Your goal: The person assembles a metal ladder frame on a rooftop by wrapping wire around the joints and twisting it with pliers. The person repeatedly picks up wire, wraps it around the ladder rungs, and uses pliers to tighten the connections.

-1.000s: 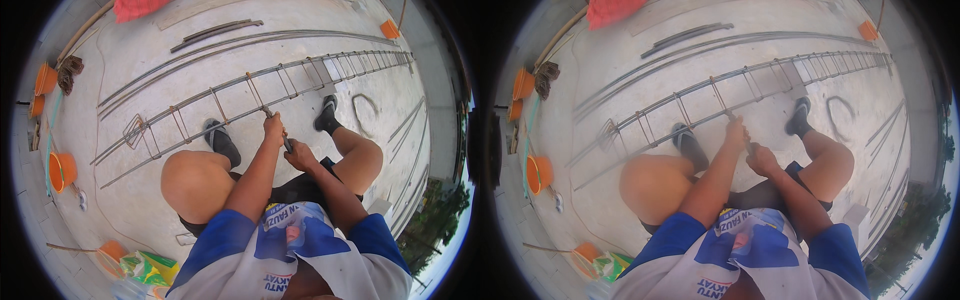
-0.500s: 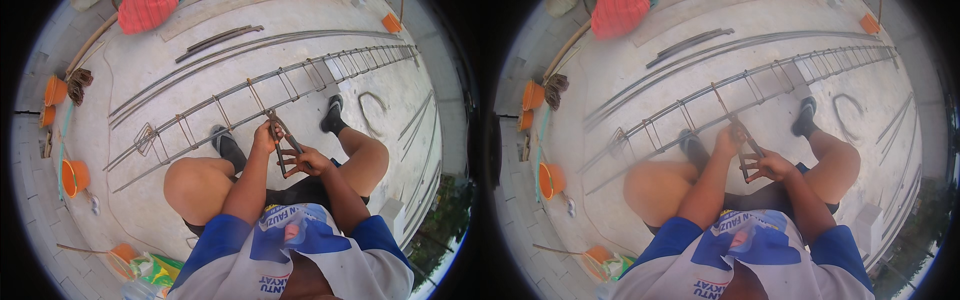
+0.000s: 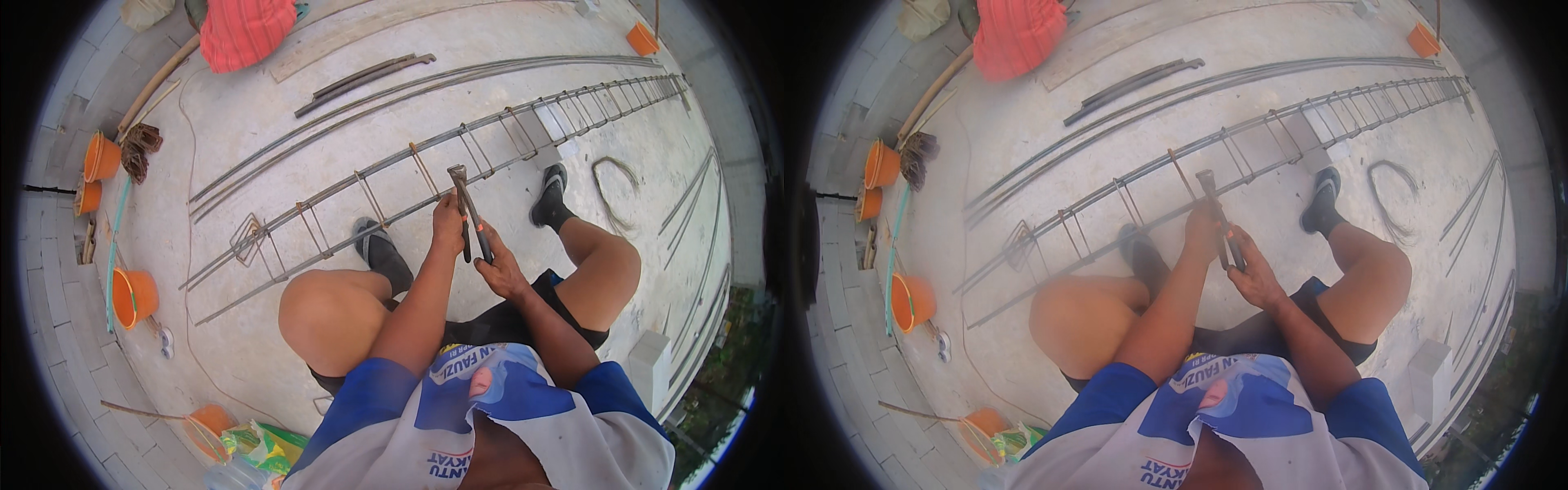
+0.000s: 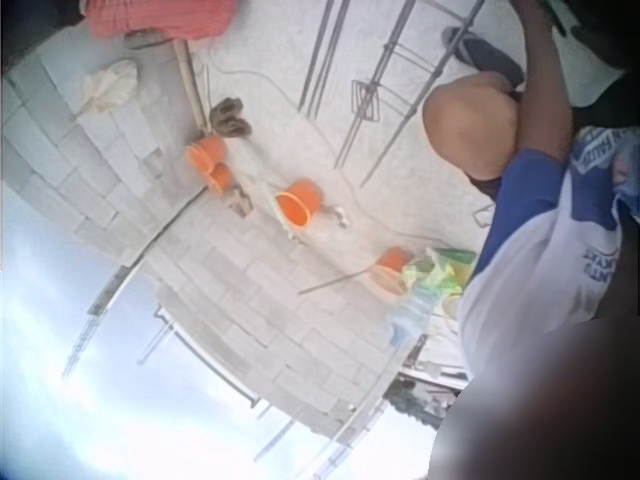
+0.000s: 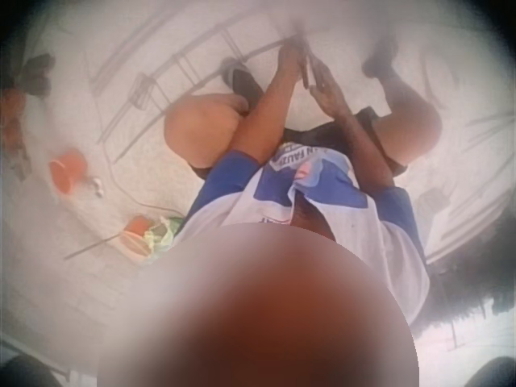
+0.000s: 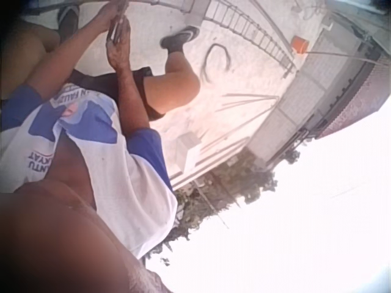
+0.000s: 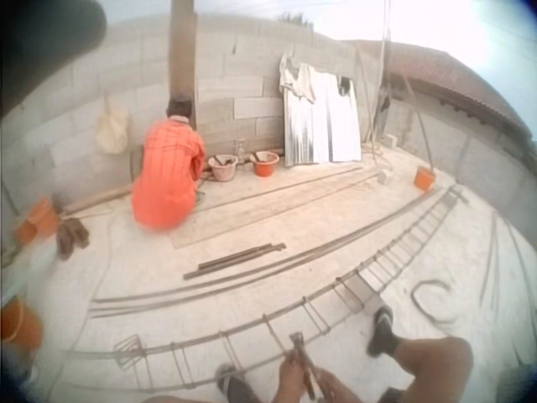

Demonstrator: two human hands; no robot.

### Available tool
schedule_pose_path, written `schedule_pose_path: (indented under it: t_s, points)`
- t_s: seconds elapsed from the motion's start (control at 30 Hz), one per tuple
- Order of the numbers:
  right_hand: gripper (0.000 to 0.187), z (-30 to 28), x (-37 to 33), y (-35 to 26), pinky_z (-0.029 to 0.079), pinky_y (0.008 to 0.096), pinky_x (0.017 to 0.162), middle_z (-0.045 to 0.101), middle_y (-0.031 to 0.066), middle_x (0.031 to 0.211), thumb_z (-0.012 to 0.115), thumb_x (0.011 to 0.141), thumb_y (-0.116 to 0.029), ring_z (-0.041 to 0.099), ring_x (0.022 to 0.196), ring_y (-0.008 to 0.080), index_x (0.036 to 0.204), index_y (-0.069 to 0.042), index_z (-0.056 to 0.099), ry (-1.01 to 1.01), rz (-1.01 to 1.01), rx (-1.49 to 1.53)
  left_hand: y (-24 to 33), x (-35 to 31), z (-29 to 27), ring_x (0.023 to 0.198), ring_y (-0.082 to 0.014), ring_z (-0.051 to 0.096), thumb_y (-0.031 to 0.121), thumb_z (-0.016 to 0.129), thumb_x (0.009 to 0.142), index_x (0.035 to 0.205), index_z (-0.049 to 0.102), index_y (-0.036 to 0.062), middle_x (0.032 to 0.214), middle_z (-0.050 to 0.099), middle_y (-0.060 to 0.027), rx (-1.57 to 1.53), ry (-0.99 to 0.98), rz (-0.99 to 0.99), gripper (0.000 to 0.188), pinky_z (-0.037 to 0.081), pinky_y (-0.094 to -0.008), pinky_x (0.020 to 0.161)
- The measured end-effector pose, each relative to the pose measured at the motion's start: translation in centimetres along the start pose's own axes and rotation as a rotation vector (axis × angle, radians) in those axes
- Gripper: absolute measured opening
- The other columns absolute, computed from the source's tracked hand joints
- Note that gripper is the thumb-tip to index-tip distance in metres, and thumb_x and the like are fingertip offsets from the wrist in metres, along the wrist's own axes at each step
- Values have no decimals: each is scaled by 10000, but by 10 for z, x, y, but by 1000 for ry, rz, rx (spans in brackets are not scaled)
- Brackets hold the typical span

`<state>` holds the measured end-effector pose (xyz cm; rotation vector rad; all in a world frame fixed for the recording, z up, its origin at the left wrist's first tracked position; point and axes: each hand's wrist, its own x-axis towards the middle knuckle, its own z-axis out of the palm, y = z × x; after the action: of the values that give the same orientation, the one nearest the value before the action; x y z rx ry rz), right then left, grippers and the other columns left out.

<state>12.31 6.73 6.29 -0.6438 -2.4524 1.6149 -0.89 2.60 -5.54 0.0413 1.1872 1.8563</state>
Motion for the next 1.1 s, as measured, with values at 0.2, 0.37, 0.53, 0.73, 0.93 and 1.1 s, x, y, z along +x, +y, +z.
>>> schedule_pose_path:
  t_s: [0.2,0.37,0.53,0.73,0.93,1.1]
  points:
    - [601,-11,26,16,340,385,1072,500,212,1330,548,856,-101,491,1221,262,1397,73,354,232,208,422,8,-19,49,737,-272,557,272,415,969,928,608,-8,848,595,-152,556,146,85,342,443,-393,708]
    - [542,-34,63,42,500,264,545,536,103,940,570,921,-182,596,866,157,1384,28,382,332,335,672,-10,-7,34,757,-206,560,229,484,974,937,632,-25,834,632,-111,511,230,231,296,452,-356,715]
    - [660,-78,115,68,502,459,763,532,216,1039,632,856,-277,597,932,309,1428,-106,353,365,358,-293,49,-2,20,710,-108,530,217,491,993,1039,618,38,770,529,-16,223,198,-210,224,465,-269,659]
    - [567,-64,148,50,479,388,857,629,209,1009,641,880,-363,623,953,324,1326,-40,506,466,47,-805,91,4,17,726,-99,539,213,527,991,1052,611,68,787,539,6,-158,130,56,178,490,-282,681]
    - [302,-17,101,-41,497,291,677,632,81,806,585,939,-212,597,720,142,1097,43,615,-131,267,168,116,-4,31,754,-107,549,257,570,973,1051,618,59,813,579,-8,-235,132,214,219,484,-290,715]
    - [246,-11,81,-49,478,343,721,649,128,810,551,920,-201,622,741,228,1071,-28,640,97,151,-17,159,-31,41,753,-109,551,326,572,963,963,639,25,775,575,-17,318,227,350,309,479,-276,724]
